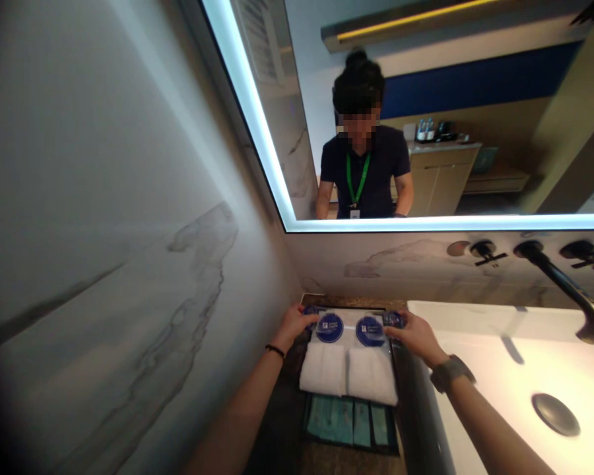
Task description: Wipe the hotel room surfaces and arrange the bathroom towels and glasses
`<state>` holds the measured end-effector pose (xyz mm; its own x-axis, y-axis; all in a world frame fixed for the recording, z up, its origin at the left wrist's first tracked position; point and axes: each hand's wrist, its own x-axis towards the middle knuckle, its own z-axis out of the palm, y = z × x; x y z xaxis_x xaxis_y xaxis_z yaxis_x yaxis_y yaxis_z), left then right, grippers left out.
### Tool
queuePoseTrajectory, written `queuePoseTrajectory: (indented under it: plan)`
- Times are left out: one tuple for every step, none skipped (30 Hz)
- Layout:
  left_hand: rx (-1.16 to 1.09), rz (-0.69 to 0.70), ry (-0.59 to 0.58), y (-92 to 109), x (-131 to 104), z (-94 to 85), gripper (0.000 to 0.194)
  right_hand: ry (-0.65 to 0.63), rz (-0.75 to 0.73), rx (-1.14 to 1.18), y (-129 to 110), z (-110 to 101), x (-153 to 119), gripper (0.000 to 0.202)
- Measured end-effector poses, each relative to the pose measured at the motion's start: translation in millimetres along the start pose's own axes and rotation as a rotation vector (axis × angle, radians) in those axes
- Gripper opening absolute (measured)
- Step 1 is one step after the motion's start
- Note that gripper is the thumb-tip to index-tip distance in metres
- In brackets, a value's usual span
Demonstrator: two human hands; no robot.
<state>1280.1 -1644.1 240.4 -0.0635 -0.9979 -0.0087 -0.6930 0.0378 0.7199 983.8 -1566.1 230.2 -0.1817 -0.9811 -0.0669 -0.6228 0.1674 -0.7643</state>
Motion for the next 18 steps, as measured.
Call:
queuePoseTrajectory:
  plan:
    - [-0.073,-0.021,0.004,-5.1,-5.1,-3.3,0.034,0.0,0.043,0.129,5.3,-5.7,-8.0,0.045]
    - [-0.173,-0.035,0.013,-7.4,-10.8,-5.5,0.039,-0.006,0.063,0.241,7.7,-10.9,-16.1,0.049]
    - [-0.332,-0.048,0.019,-6.5,-17.1,-6.5,0.044,-0.01,0.074,0.374,6.8,-15.4,-23.9,0.052]
    - [-0.554,-0.067,0.018,-2.4,-23.7,-6.8,0.048,-0.01,0.091,0.546,2.5,-19.3,-31.3,0.053]
    - [-0.825,-0.095,0.007,4.6,-30.3,-6.7,0.05,-0.007,0.121,0.758,-4.9,-22.6,-38.2,0.052]
    - [-1.111,-0.127,-0.017,13.9,-36.7,-6.7,0.049,-0.008,0.162,0.995,-14.5,-25.4,-44.7,0.053]
    - [-1.37,-0.153,-0.052,24.5,-42.7,-7.2,0.047,-0.02,0.204,1.226,-25.6,-27.7,-50.7,0.055]
    - [-1.56,-0.166,-0.095,35.5,-48.5,-8.3,0.045,-0.045,0.238,1.425,-37.1,-29.5,-56.3,0.056]
    - [-1.656,-0.163,-0.139,46.1,-53.9,-10.1,0.043,-0.076,0.259,1.565,-48.1,-30.9,-61.7,0.056]
    - [-1.697,-0.149,-0.172,55.6,-59.0,-12.4,0.042,-0.109,0.261,1.633,-57.9,-31.9,-66.7,0.054]
    - [-1.708,-0.131,-0.198,63.5,-63.8,-14.9,0.042,-0.136,0.261,1.672,-66.2,-32.5,-71.2,0.052]
    - [-1.704,-0.115,-0.22,69.8,-68.2,-17.2,0.043,-0.151,0.266,1.699,-72.8,-32.9,-75.2,0.049]
    - [-1.697,-0.104,-0.237,74.5,-72.3,-19.1,0.044,-0.155,0.275,1.722,-77.8,-33.1,-78.7,0.047]
    - [-1.694,-0.095,-0.251,77.6,-75.7,-20.4,0.044,-0.153,0.286,1.739,-81.5,-33.3,-81.5,0.044]
    - [-1.696,-0.089,-0.261,79.3,-78.5,-21.3,0.044,-0.152,0.293,1.749,-84.4,-33.4,-83.6,0.042]
    - [-1.7,-0.086,-0.268,80.0,-80.4,-21.8,0.044,-0.153,0.296,1.755,-86.6,-33.7,-85.2,0.041]
    - [-1.701,-0.086,-0.268,79.6,-81.4,-22.1,0.043,-0.157,0.292,1.761,-88.4,-34.1,-86.3,0.04]
    - [-1.694,-0.091,-0.255,78.5,-81.2,-22.7,0.041,-0.164,0.289,1.764,-89.9,-34.7,-86.9,0.04]
